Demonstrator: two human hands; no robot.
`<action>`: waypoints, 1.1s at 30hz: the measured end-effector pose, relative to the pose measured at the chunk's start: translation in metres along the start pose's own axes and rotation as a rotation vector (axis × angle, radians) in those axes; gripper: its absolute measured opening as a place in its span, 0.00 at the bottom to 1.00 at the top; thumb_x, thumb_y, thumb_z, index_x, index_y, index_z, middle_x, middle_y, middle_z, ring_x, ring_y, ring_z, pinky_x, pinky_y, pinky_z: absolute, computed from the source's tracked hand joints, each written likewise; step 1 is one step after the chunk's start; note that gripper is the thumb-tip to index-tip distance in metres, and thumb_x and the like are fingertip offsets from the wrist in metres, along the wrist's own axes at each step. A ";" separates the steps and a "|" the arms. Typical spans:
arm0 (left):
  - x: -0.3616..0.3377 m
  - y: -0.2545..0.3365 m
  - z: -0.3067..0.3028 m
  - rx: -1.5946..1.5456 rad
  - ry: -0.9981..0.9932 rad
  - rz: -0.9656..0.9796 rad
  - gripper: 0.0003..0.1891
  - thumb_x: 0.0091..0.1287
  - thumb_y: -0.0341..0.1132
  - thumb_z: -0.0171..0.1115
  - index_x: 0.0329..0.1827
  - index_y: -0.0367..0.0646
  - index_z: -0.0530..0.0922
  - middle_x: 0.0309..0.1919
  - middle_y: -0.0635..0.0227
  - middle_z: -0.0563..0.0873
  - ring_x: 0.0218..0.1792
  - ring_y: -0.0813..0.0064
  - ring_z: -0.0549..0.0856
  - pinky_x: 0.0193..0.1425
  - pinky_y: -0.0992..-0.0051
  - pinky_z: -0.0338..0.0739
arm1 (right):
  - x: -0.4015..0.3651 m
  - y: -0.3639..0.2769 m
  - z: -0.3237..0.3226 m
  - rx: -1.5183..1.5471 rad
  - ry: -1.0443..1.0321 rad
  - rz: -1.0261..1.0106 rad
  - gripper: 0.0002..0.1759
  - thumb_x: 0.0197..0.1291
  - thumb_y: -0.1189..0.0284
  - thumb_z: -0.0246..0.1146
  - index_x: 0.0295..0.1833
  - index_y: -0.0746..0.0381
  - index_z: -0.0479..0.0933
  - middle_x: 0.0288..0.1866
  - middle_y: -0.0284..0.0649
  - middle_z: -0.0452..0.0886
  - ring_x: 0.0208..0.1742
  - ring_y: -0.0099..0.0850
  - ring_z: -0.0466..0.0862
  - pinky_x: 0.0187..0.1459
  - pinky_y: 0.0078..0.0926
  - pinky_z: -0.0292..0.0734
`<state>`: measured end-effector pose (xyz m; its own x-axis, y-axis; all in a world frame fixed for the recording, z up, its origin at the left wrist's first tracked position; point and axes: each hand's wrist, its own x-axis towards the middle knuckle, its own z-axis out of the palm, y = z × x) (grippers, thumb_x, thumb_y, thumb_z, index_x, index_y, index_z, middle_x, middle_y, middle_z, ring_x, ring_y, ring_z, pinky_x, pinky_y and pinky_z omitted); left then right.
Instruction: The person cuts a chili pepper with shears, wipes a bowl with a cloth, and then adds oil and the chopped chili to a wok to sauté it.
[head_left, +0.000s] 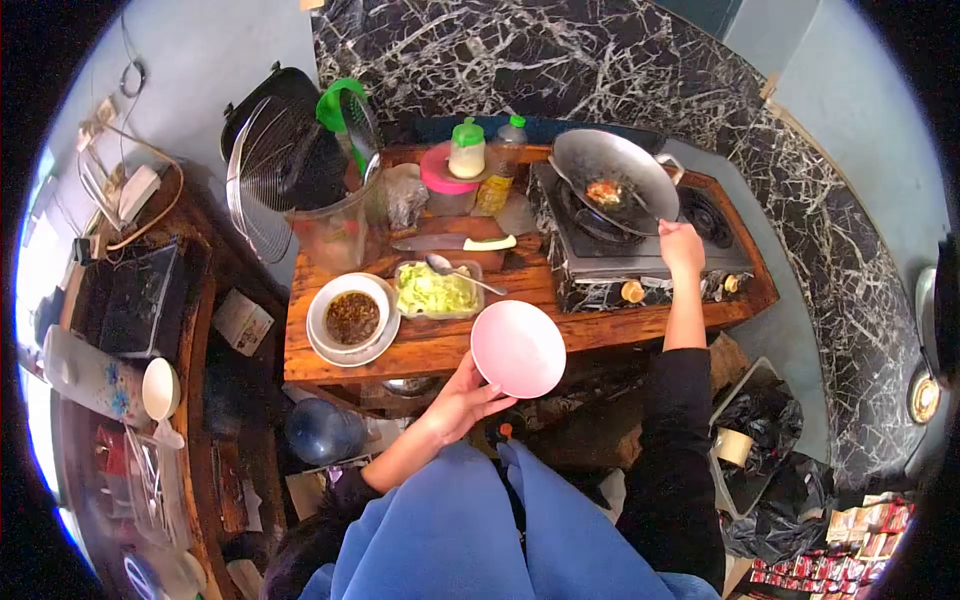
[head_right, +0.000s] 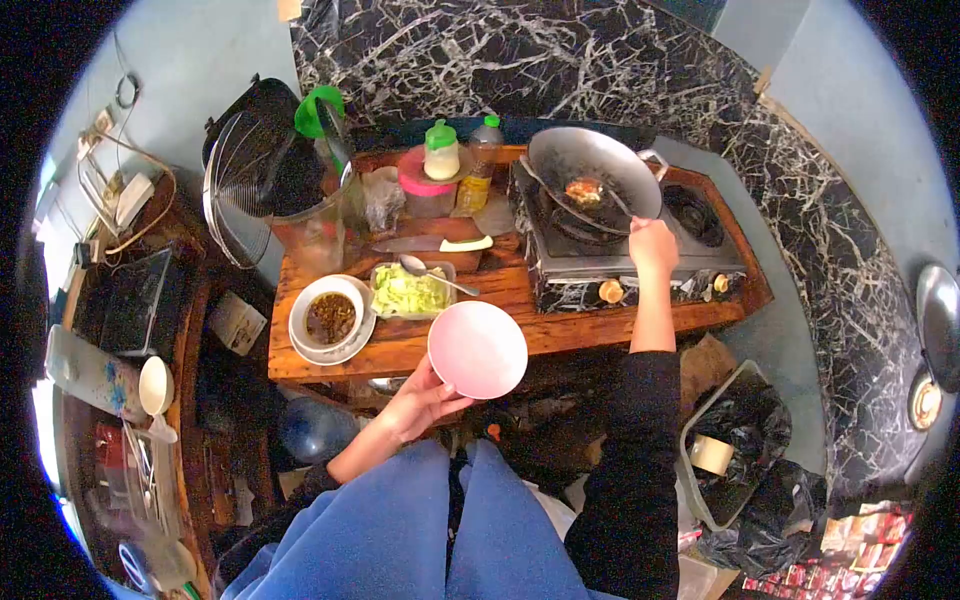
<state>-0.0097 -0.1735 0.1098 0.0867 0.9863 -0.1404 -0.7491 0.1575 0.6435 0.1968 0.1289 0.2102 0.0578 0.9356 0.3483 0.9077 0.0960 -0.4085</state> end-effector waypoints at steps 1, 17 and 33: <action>0.000 -0.003 -0.001 -0.003 -0.007 -0.020 0.35 0.58 0.26 0.56 0.65 0.56 0.48 0.60 0.69 0.60 0.60 0.67 0.64 0.59 0.63 0.67 | 0.000 0.005 0.004 -0.001 -0.009 0.001 0.14 0.53 0.57 0.53 0.37 0.50 0.80 0.35 0.45 0.79 0.40 0.44 0.78 0.40 0.38 0.72; -0.002 -0.006 -0.008 0.004 0.026 -0.014 0.37 0.58 0.27 0.57 0.66 0.55 0.46 0.59 0.67 0.61 0.59 0.66 0.65 0.59 0.64 0.68 | -0.019 -0.003 -0.030 -0.138 0.004 -0.054 0.10 0.53 0.62 0.54 0.35 0.50 0.80 0.34 0.43 0.80 0.38 0.42 0.79 0.37 0.37 0.73; 0.005 -0.014 -0.007 0.003 0.011 -0.013 0.33 0.59 0.27 0.55 0.65 0.54 0.48 0.59 0.67 0.62 0.58 0.67 0.67 0.57 0.65 0.69 | 0.007 -0.005 -0.015 -0.124 -0.084 -0.081 0.12 0.53 0.58 0.55 0.38 0.48 0.80 0.35 0.44 0.79 0.40 0.43 0.78 0.39 0.35 0.73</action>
<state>-0.0041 -0.1710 0.0947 0.0889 0.9836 -0.1567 -0.7458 0.1701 0.6441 0.1986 0.1302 0.2276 -0.0480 0.9522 0.3018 0.9525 0.1346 -0.2733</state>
